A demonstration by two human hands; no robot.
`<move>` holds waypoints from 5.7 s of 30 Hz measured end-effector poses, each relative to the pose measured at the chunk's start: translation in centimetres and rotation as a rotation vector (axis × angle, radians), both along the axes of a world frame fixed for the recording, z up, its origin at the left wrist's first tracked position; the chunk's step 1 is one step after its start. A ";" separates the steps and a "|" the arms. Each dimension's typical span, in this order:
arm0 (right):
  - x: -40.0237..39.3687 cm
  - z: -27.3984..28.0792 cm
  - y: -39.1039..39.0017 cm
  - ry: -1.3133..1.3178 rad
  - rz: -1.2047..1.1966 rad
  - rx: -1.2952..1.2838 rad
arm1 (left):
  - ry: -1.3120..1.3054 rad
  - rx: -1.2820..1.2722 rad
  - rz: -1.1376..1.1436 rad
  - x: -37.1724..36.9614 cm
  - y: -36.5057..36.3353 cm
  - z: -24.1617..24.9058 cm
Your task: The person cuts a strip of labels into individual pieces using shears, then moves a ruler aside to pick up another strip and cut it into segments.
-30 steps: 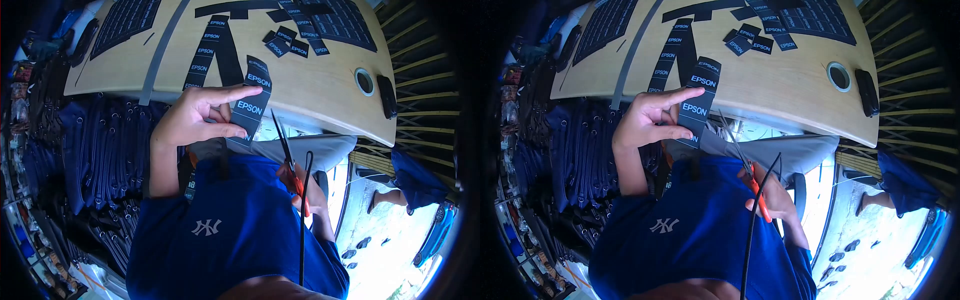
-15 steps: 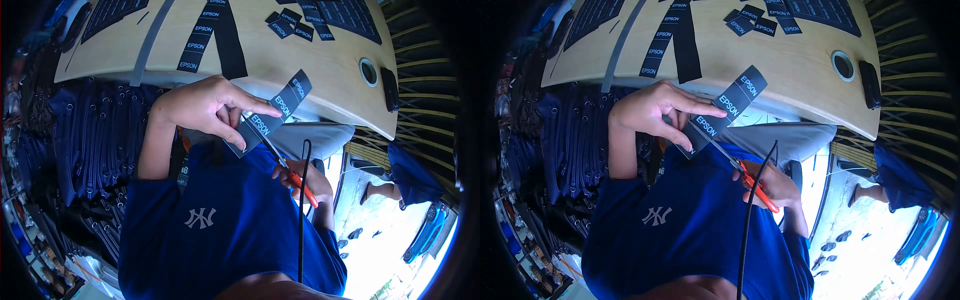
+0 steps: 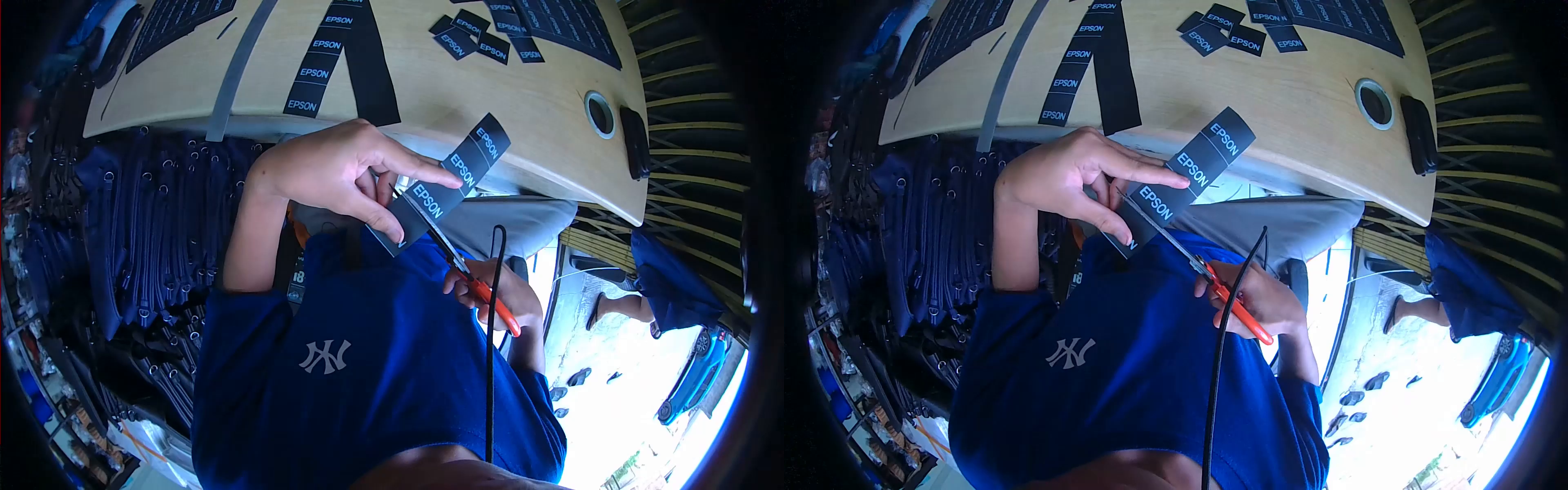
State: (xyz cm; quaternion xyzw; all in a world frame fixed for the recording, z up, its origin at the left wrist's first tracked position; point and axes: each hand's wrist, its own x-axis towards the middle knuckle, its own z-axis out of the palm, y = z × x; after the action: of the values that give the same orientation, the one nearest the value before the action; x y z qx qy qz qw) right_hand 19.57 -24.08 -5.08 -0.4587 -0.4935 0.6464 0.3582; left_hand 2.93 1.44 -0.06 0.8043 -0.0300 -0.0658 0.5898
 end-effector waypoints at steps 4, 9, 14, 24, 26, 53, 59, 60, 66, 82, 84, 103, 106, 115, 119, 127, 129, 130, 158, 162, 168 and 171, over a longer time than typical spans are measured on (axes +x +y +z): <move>0.0 -0.1 0.0 -0.022 0.021 0.021 | 0.005 -0.001 -0.005 0.1 0.0 0.3; -0.1 0.0 -0.1 -0.001 0.000 0.021 | 0.012 0.000 -0.001 0.1 0.0 0.1; -0.1 0.1 -0.2 0.015 -0.009 -0.032 | -0.002 -0.016 0.004 0.1 -0.1 0.2; -0.2 0.3 -0.2 -0.030 -0.007 -0.013 | -0.002 -0.027 -0.010 0.0 -0.1 0.1; -0.3 0.5 0.0 -0.058 -0.034 0.022 | -0.008 -0.010 -0.010 0.1 -0.1 0.1; -0.5 0.0 -1.1 -0.279 -0.131 0.033 | -0.019 0.044 0.087 0.5 0.9 0.8; -0.9 -0.9 -1.8 -0.281 -0.208 0.102 | -0.206 0.338 0.404 4.8 3.3 3.8; -0.9 -1.3 -1.9 -0.277 -0.220 0.129 | -0.248 0.403 0.449 6.0 3.9 3.7; -0.7 -0.6 -2.6 -0.286 -0.258 0.044 | -0.349 0.587 0.713 11.0 6.5 -0.3; -4.3 -0.4 3.3 0.033 -0.731 0.251 | -0.278 -0.176 0.842 1.9 -4.1 -0.7; -4.7 -0.7 4.6 0.053 -0.844 0.304 | -0.276 -0.225 0.824 1.2 -5.3 -0.9; -3.6 -0.1 5.6 -0.033 -0.703 0.192 | -0.347 -0.025 0.513 0.0 -6.1 -3.0; -3.6 -0.1 5.4 -0.030 -0.692 0.166 | -0.235 -0.171 0.537 -0.3 -6.1 -2.3; -2.8 0.0 4.0 -0.154 -0.688 0.203 | -0.182 -0.132 0.620 -1.5 -4.3 -1.6; -2.1 -0.7 1.8 -0.283 -0.568 0.074 | -0.136 -0.081 0.553 -2.1 -2.6 -0.3; -0.2 -0.3 -0.8 -0.306 -0.199 -0.015 | -0.177 -0.147 0.512 -1.7 -0.3 0.8; 0.4 -0.6 -1.0 -0.244 -0.151 0.009 | -0.148 -0.132 0.393 -1.7 0.1 1.1; 0.6 -0.7 -1.0 -0.180 -0.110 0.036 | -0.146 -0.139 0.398 -1.6 0.2 0.8; 1.3 -1.3 -0.1 -0.083 0.066 0.058 | -0.054 -0.156 -0.060 0.6 0.5 -1.4; 1.4 -0.5 0.2 -0.046 0.064 0.049 | -0.003 -0.131 -0.078 0.6 0.7 -1.5; 1.3 -0.1 0.5 -0.073 0.074 0.040 | -0.039 -0.089 -0.086 0.6 0.9 -1.6; 0.9 0.3 0.4 -0.118 0.048 0.045 | -0.040 -0.069 -0.079 0.6 0.8 -1.5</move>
State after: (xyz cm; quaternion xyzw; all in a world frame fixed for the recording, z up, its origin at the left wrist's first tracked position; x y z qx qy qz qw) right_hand 20.49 -23.65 -4.81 -0.4757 -0.5390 0.6154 0.3232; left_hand 3.56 2.26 -1.55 0.7827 -0.0759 -0.0717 0.6135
